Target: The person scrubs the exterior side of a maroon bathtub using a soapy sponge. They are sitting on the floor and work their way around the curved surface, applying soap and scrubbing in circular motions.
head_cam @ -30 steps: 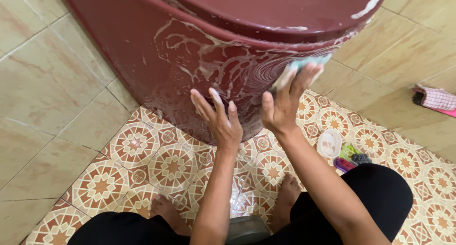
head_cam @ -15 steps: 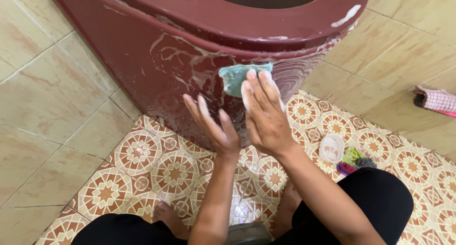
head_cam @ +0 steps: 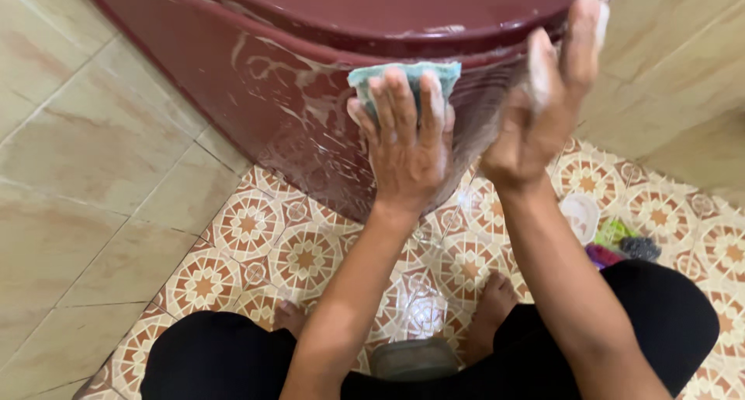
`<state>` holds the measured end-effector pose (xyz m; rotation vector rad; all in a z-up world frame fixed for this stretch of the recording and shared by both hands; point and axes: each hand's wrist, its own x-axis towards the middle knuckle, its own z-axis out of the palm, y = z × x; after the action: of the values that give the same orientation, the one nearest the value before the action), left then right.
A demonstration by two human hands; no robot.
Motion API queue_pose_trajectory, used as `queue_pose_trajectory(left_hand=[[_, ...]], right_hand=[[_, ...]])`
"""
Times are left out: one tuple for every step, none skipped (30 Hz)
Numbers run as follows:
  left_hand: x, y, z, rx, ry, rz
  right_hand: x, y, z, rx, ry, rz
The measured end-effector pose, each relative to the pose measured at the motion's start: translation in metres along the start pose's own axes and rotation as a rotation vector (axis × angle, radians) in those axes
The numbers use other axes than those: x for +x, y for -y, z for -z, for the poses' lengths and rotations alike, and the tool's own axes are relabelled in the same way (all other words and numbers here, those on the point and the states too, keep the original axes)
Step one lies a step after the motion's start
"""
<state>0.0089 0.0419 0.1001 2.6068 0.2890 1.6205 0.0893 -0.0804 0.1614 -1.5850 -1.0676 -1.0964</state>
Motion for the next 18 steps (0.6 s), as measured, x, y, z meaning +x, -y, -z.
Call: queue_pose_trajectory(left_hand=[[-0.002,0.001,-0.006,0.028,-0.014,-0.024],[-0.009,0.002,-0.011,0.048,-0.012,-0.037],[-0.015,0.006,-0.018,0.066,-0.017,-0.054],[-0.024,0.011,-0.027,0.085,-0.022,-0.071],[-0.038,0.015,-0.035,0.045,-0.022,-0.072],[-0.055,0.019,-0.042,0.006,-0.022,-0.074],[-0.074,0.025,-0.049,-0.031,-0.017,-0.072],[-0.090,0.034,-0.057,0.000,-0.017,-0.101],[-0.105,0.043,-0.064,0.030,-0.017,-0.131],[-0.120,0.049,-0.062,0.017,0.011,-0.077],[-0.129,0.051,-0.059,0.002,0.030,-0.024],[-0.129,0.050,-0.057,-0.013,0.049,0.030],[-0.121,0.045,-0.059,-0.062,-0.011,0.157],[-0.109,0.039,-0.058,-0.112,-0.070,0.285],[-0.094,0.035,-0.052,-0.229,-0.108,0.334],[-0.077,0.035,-0.047,-0.346,-0.145,0.383],[-0.058,0.037,-0.045,-0.365,-0.194,0.367],[-0.045,0.037,-0.038,-0.367,-0.202,0.355]], right_hand=[[-0.008,-0.007,-0.004,-0.062,0.036,-0.001],[-0.016,-0.013,-0.008,-0.123,0.071,0.000],[-0.025,-0.017,-0.019,-0.147,0.082,0.019],[-0.035,-0.021,-0.023,-0.162,0.094,0.025],[-0.044,-0.026,-0.029,-0.175,0.109,0.032],[-0.057,-0.028,-0.029,-0.177,0.125,0.028],[-0.070,-0.031,-0.032,-0.176,0.144,0.020],[-0.080,-0.036,-0.038,-0.167,0.117,-0.010],[-0.090,-0.041,-0.043,-0.161,0.090,-0.042],[-0.099,-0.045,-0.047,-0.156,0.063,-0.073],[-0.104,-0.050,-0.048,-0.152,0.065,-0.070],[-0.109,-0.052,-0.048,-0.147,0.067,-0.067],[-0.110,-0.056,-0.048,-0.146,0.067,-0.059],[-0.111,-0.058,-0.046,-0.147,0.080,-0.058],[-0.114,-0.057,-0.044,-0.153,0.095,-0.065],[-0.116,-0.058,-0.042,-0.159,0.110,-0.072],[-0.119,-0.057,-0.041,-0.158,0.111,-0.084],[-0.121,-0.057,-0.041,-0.157,0.112,-0.095]])
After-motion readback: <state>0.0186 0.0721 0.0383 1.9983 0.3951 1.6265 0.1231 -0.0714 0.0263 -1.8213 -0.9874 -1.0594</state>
